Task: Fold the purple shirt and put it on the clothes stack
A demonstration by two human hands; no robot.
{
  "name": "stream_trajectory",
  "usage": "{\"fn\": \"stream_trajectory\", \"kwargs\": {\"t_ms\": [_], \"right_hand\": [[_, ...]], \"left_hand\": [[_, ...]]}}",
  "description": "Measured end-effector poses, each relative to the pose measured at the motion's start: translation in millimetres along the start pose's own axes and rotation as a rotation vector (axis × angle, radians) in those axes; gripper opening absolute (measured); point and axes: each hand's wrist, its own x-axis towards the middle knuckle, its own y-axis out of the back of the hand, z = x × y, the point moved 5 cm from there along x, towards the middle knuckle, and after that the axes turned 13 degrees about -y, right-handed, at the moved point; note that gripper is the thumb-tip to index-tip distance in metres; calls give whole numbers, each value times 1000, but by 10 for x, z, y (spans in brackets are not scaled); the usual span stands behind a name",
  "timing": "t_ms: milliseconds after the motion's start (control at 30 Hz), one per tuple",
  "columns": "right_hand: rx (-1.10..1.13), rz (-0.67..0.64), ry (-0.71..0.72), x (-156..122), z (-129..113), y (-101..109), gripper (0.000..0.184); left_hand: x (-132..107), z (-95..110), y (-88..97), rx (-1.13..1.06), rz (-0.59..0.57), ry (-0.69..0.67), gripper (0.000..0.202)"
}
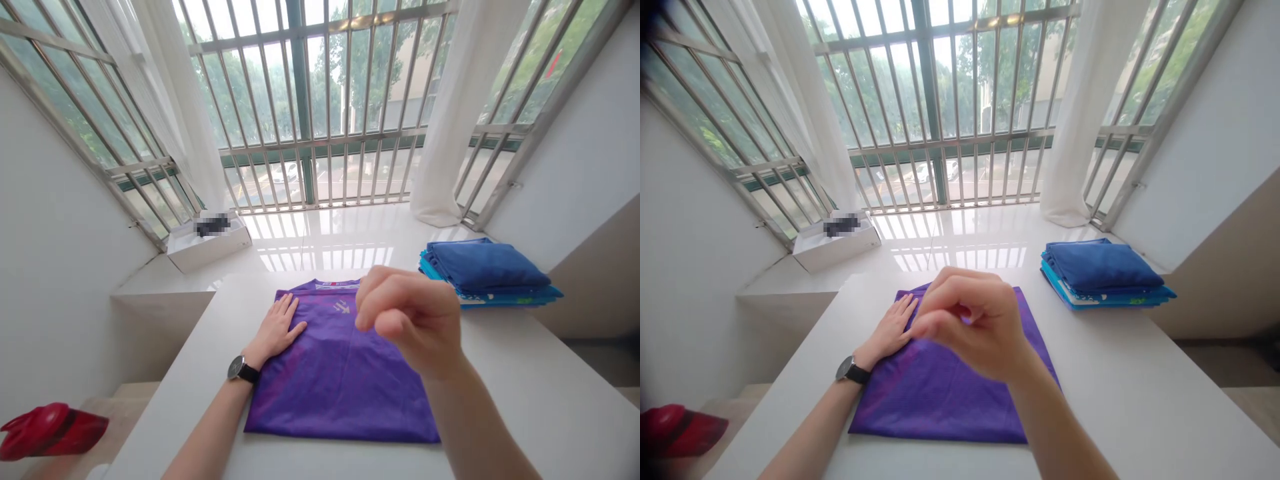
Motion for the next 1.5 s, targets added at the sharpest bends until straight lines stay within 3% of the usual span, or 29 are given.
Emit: {"fn": "stream_trajectory", "kwargs": {"t_ms": [100,233,300,367,467,767,933,1100,1233,1367,1500], "right_hand": [[-447,-77,-216,-59,711,465,34],[-964,-29,-454,-623,1872,1226,51],[-1102,-65,-521,-921,2329,1453,64],[-1186,-104,-562,-1143,2631,1572,73],[-1294,-172,-606,-1303,2841,1624,80],[-1358,-203,-718,-1263,2879,1618,84],[-1231,-75,-659,-1253,2557,1602,76],[-1266,-275,-546,-1690,2030,1254,70],[-1312,-398,-564,-2029,1919,1111,75],[-1331,-408,-546,-2060,1930,1132,75],[-1333,-376,-496,-2014,1766,1031,77]], "left_hand": [[9,-52,12,-40,-27,53,69],[3,-96,24,-26,4,81,69],[-10,-111,0,-7,-14,108,70],[-23,-121,-21,7,-39,134,73],[-34,-119,-19,22,-54,150,76],[-13,-168,-48,10,-52,172,78],[-61,-218,65,-56,-7,178,74],[-411,175,202,-24,20,33,75],[-688,431,109,5,13,-1,75],[-725,438,95,12,-10,25,76],[-720,520,243,-7,-25,21,77]]}}
